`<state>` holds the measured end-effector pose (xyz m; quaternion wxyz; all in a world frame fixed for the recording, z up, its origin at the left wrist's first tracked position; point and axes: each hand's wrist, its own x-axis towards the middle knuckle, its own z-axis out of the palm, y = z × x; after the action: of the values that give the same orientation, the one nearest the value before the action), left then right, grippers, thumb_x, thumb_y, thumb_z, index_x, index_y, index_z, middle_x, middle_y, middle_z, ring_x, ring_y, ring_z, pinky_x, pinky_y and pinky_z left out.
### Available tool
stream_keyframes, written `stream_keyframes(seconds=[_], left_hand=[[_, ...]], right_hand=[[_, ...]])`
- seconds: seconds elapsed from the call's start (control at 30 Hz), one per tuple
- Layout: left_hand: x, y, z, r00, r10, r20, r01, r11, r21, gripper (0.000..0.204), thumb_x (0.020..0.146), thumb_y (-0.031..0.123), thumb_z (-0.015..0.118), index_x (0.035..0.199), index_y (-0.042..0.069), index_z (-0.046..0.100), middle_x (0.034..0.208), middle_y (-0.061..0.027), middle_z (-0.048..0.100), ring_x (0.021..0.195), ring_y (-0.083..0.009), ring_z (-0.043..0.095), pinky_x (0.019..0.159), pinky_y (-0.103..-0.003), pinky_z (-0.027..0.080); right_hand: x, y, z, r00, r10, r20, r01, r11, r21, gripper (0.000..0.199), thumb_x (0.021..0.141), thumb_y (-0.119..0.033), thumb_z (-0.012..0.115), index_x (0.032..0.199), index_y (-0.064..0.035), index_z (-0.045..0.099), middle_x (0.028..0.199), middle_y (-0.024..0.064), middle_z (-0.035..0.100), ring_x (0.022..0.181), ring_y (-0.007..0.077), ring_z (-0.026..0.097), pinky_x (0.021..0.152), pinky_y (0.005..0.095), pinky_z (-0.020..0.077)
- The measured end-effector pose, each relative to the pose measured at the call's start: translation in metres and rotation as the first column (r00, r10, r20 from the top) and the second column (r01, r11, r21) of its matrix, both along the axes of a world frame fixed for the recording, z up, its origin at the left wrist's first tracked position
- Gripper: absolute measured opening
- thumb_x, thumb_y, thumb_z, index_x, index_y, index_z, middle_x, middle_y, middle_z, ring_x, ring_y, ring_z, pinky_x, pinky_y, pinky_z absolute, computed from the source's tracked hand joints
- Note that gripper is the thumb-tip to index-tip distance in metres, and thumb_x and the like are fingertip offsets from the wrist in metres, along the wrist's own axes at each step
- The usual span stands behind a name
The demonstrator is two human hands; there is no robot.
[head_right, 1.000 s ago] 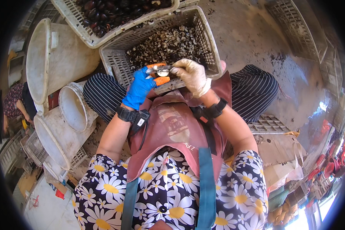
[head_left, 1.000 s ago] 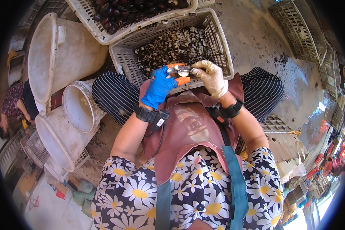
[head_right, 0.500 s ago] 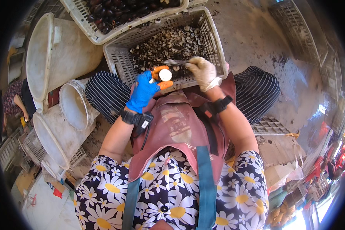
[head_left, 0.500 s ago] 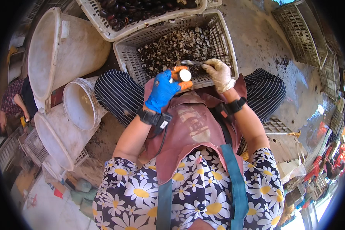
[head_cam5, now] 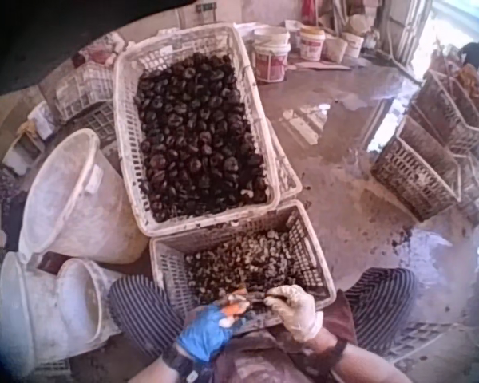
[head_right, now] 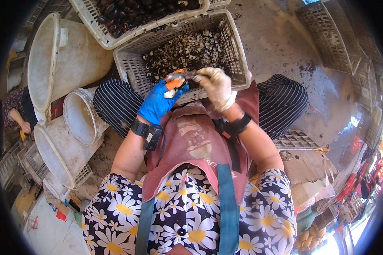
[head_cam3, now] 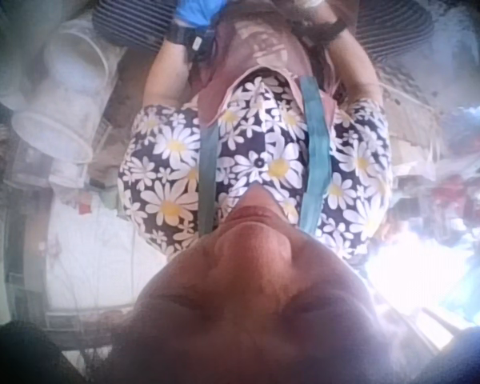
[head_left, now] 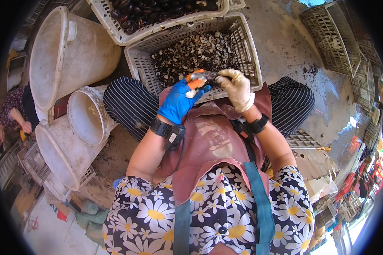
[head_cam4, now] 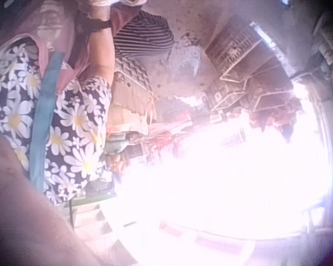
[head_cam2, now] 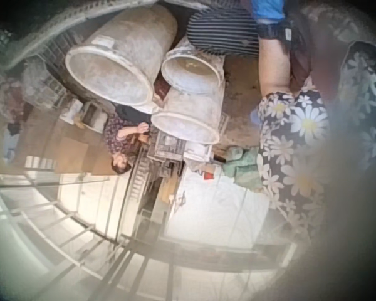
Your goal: The person opens mollusks with a shucking knife, removes the meat, and places it into a small container while sitting in a processing area surrounded by baskets of shells.
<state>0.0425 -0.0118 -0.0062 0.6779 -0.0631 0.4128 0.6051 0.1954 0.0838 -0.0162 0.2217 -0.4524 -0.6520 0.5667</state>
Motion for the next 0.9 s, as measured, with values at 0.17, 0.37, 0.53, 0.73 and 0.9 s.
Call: stream_keyframes(seconds=[0.17,0.37,0.53,0.73,0.9], left_hand=[[0.006,-0.003,0.009,0.996,0.035,0.079,-0.040,0.998,0.055,0.024,0.085,0.007,0.055,0.108,0.000,0.054,0.108,-0.0122,0.057,0.101,-0.0203,0.055,0.088,-0.031,0.047],[0.004,-0.003,0.010,0.996,-0.083,0.026,0.082,0.996,0.018,0.029,0.088,0.008,0.051,0.116,0.000,0.051,0.105,-0.0096,0.059,0.090,-0.0181,0.058,0.070,-0.023,0.049],[0.001,-0.012,-0.014,0.995,-0.042,0.089,0.030,0.992,0.127,0.034,0.088,0.012,0.053,0.120,0.004,0.049,0.110,-0.0093,0.058,0.089,-0.0152,0.057,0.063,-0.019,0.047],[-0.004,-0.003,0.004,0.994,-0.106,0.020,0.104,0.992,0.067,0.033,0.088,0.010,0.052,0.119,0.002,0.049,0.113,-0.0107,0.057,0.095,-0.0154,0.057,0.077,-0.019,0.047],[-0.008,-0.010,-0.005,0.956,-0.243,-0.166,0.269,0.951,0.154,0.035,0.086,0.010,0.056,0.120,0.004,0.049,0.112,-0.0115,0.057,0.093,-0.0155,0.058,0.068,-0.017,0.048]], right_hand=[[0.018,0.021,-0.029,0.982,-0.063,-0.178,0.036,0.988,-0.151,0.012,0.078,-0.007,0.066,0.090,-0.0022,0.063,0.076,0.0019,0.059,0.070,0.0088,0.054,0.064,0.0226,0.0457],[0.017,0.027,-0.033,0.999,0.031,0.032,-0.030,0.999,-0.034,0.014,0.078,-0.007,0.064,0.090,0.0001,0.062,0.079,0.0030,0.061,0.072,0.0097,0.055,0.065,0.0226,0.0447],[0.006,0.004,-0.001,0.971,0.041,-0.234,-0.083,0.981,-0.175,0.013,0.079,-0.008,0.065,0.089,0.0002,0.062,0.083,0.0032,0.060,0.073,0.0097,0.054,0.067,0.0231,0.0452],[0.030,0.031,-0.042,0.984,-0.024,-0.178,-0.029,0.957,-0.287,0.018,0.080,-0.007,0.064,0.095,0.0008,0.060,0.082,0.0017,0.060,0.074,0.0074,0.053,0.070,0.0213,0.0449],[0.008,0.018,-0.016,0.979,0.086,-0.187,-0.131,0.962,-0.241,0.015,0.080,-0.005,0.063,0.093,0.0015,0.061,0.081,0.0030,0.061,0.073,0.0084,0.054,0.067,0.0219,0.0452]])
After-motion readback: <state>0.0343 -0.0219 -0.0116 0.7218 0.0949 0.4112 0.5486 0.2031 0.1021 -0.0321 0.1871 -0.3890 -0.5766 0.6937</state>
